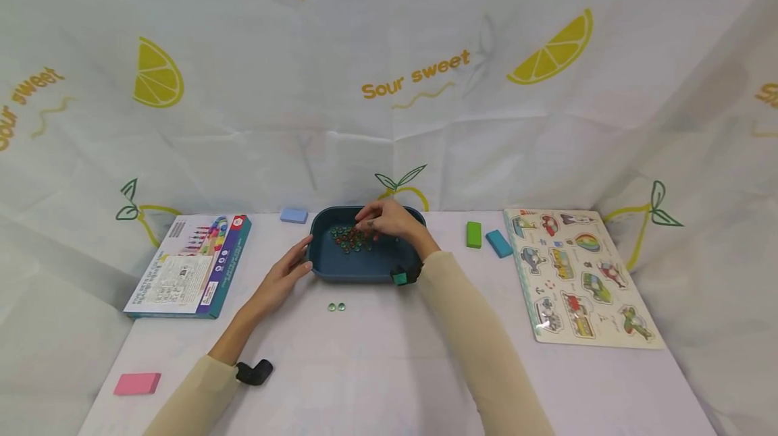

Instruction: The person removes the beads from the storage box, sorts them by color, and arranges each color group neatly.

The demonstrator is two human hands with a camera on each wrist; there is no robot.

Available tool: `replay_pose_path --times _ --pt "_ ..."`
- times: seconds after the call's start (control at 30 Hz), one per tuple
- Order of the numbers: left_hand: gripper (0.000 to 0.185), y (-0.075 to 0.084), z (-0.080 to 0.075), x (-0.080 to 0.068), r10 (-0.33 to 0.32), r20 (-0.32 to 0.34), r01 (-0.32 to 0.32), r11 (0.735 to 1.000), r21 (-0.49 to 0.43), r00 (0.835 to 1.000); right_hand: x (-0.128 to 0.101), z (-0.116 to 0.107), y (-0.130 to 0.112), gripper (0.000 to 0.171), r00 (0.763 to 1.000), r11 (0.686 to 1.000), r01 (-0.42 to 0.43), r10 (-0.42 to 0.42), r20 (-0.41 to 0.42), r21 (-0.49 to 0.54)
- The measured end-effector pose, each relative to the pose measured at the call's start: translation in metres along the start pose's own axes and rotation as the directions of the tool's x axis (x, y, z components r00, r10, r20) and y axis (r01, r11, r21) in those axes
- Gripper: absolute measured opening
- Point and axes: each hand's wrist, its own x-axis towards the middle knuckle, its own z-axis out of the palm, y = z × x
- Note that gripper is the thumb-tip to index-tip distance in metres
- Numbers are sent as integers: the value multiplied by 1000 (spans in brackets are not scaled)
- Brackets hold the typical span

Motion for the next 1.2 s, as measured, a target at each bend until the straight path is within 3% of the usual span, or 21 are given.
replay_pose_path --times 0.13,0.43,0.97,1.2 --pt "64 0 0 0 9 0 -9 1000 1 1000 7 4 8 28 1000 998 1 0 11 -70" --pt "63 -1 0 0 16 -2 -16 1000 4 1000 11 11 22 21 996 987 -81 77 -36 -142" --pt "63 -3 0 1 17 -3 -17 1000 14 1000 8 21 17 20 982 977 -166 152 -113 -133" --pt "63 -4 0 1 11 -8 -11 1000 22 1000 6 20 19 21 986 981 -152 142 -92 -117"
